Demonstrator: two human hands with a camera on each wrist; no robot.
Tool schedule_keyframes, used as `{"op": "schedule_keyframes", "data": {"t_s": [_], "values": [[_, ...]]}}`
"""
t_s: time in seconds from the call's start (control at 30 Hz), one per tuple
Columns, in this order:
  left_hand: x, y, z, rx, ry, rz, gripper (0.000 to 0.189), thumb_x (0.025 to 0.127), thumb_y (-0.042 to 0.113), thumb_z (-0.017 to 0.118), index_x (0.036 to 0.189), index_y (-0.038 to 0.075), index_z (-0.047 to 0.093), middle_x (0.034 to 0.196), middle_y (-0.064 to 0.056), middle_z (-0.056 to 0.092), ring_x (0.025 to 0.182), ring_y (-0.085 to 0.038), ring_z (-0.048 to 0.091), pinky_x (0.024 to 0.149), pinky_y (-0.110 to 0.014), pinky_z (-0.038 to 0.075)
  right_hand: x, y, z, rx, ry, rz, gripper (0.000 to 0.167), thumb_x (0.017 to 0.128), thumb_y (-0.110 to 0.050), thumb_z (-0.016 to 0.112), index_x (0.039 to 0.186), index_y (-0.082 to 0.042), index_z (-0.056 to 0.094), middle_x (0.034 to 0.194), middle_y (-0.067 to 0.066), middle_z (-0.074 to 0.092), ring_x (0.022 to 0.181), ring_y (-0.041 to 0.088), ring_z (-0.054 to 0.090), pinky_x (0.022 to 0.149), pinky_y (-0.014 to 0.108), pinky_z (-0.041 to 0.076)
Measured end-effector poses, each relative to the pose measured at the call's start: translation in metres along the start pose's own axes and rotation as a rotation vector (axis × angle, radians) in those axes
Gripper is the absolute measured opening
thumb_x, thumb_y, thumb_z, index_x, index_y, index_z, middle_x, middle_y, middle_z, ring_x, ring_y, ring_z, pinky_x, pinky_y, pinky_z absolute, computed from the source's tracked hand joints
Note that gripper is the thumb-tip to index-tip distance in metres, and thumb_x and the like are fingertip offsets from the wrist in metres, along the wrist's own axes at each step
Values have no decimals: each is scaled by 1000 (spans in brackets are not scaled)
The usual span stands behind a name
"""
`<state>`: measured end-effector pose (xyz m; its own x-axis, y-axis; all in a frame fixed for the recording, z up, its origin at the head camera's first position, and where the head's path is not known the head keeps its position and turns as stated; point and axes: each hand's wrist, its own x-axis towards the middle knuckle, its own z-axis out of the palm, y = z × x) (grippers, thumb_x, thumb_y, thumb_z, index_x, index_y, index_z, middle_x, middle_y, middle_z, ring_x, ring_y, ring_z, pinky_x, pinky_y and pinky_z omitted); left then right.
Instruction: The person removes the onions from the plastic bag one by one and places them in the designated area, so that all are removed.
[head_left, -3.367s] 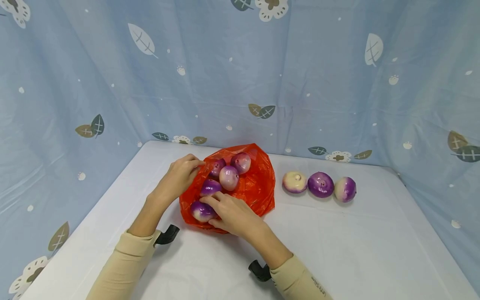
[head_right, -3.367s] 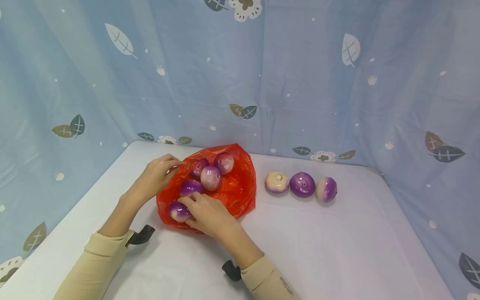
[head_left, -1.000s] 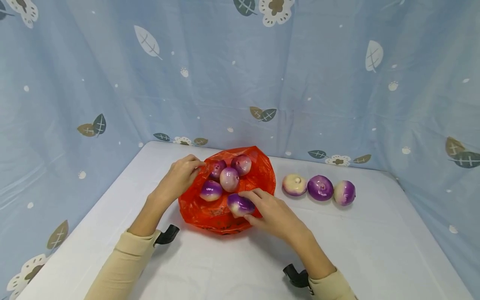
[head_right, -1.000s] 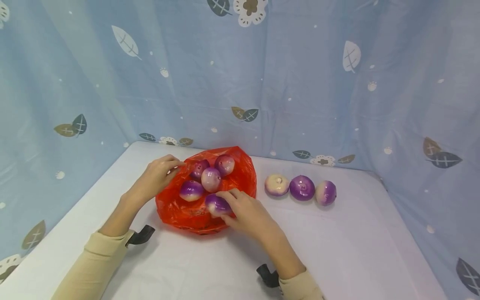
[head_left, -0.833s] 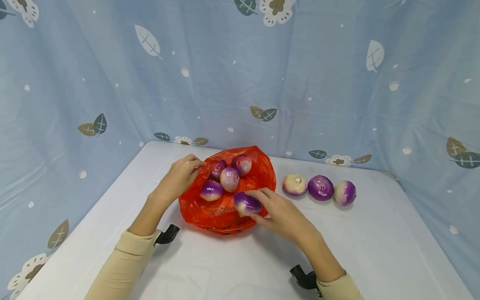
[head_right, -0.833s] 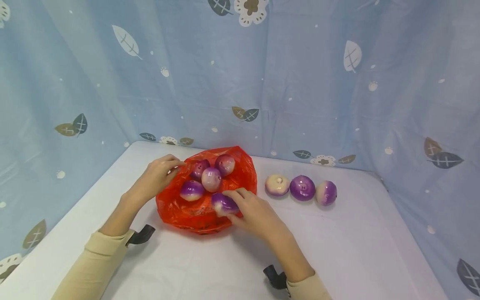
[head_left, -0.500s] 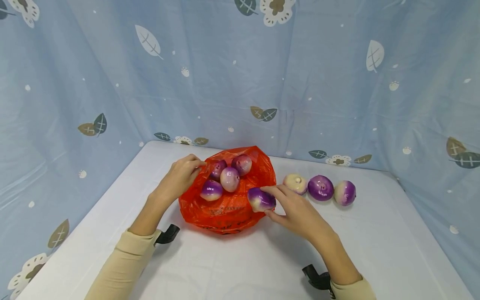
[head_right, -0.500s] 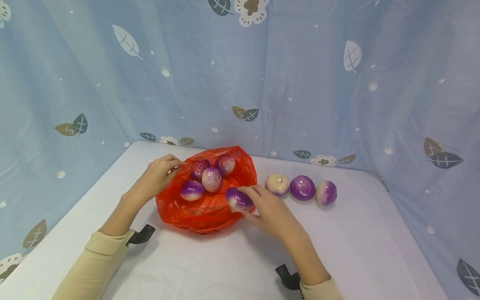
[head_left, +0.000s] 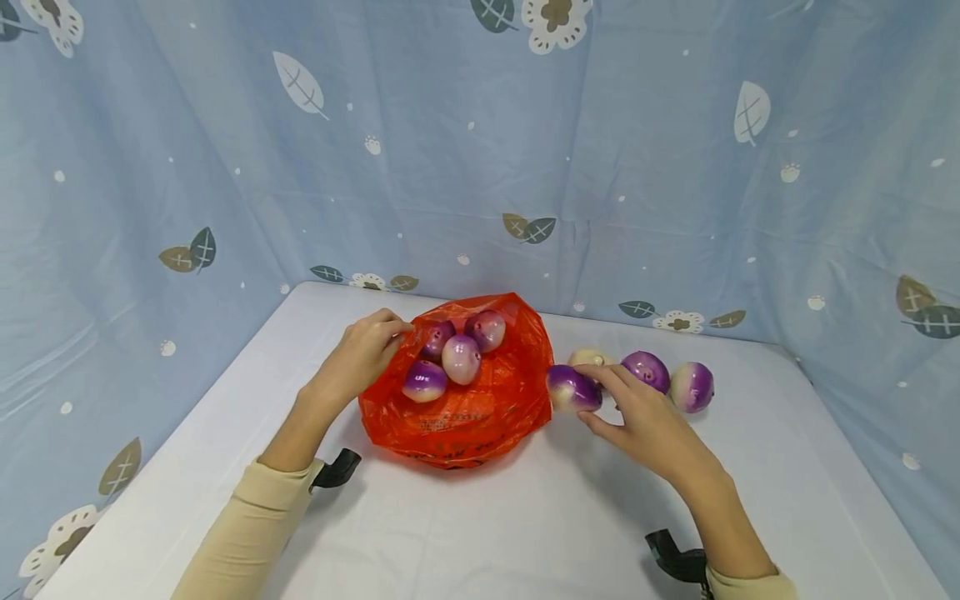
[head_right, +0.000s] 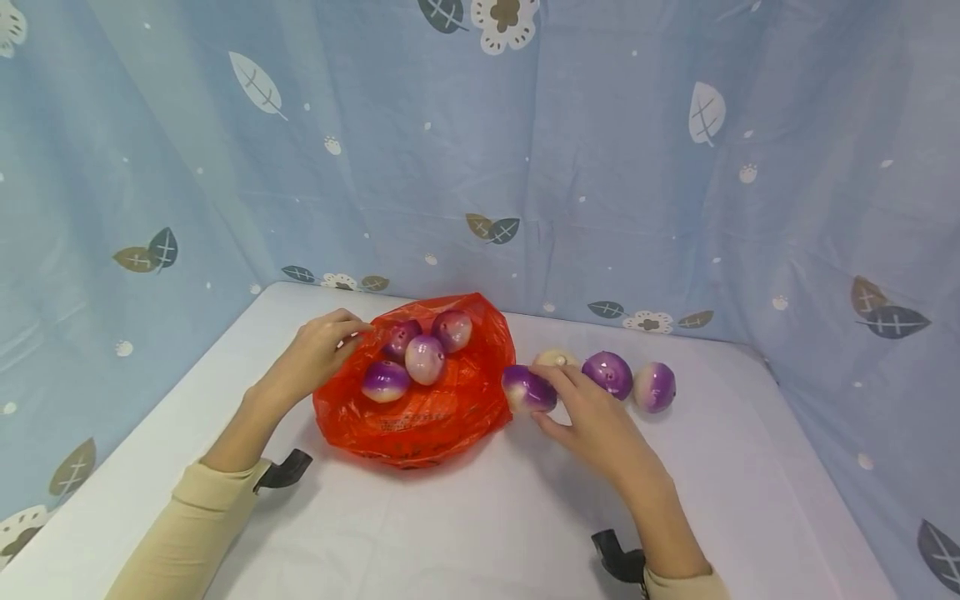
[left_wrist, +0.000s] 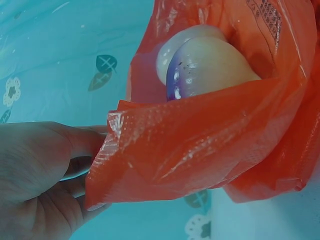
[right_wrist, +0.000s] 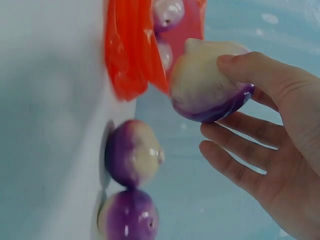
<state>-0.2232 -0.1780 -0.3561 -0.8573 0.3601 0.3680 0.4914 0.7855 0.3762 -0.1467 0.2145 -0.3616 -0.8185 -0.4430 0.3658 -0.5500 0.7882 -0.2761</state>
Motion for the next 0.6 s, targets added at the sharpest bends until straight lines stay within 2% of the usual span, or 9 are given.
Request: {"op": "schedule_keyframes", "data": {"t_s": [0.17, 0.3, 0.43, 0.6], "values": [[0, -1, 0, -1, 5, 1, 22, 92, 1, 64, 113, 0, 71, 104, -15, 67, 94, -29, 67, 83, -42, 60, -9, 16, -10, -12, 20, 49, 61, 82, -26, 80, 136, -19, 53, 121, 10, 64, 108, 32, 67, 86, 52, 57], [0, 0, 0, -3, 11, 5, 22, 92, 1, 64, 112, -1, 71, 104, -15, 67, 94, -29, 67, 83, -42, 60, -15, 28, -20, -24, 67, 59, 60, 80, -22, 81, 134, -15, 54, 119, 14, 64, 105, 36, 66, 83, 55, 57], [0, -1, 0, -1, 13, 3, 22, 92, 1, 64, 113, -1, 71, 104, -15, 67, 94, -29, 67, 83, -42, 60, -22, 39, -28, -49, 111, 58, 60, 79, -18, 81, 133, -13, 55, 116, 14, 65, 97, 32, 66, 77, 53, 58], [0, -1, -1, -2, 6, -8, 22, 92, 2, 65, 113, 0, 71, 104, -14, 67, 95, -28, 67, 84, -41, 60, -33, 50, -34, -63, 128, 78, 63, 78, -15, 82, 134, -14, 55, 115, 12, 66, 93, 30, 67, 74, 51, 58]]}}
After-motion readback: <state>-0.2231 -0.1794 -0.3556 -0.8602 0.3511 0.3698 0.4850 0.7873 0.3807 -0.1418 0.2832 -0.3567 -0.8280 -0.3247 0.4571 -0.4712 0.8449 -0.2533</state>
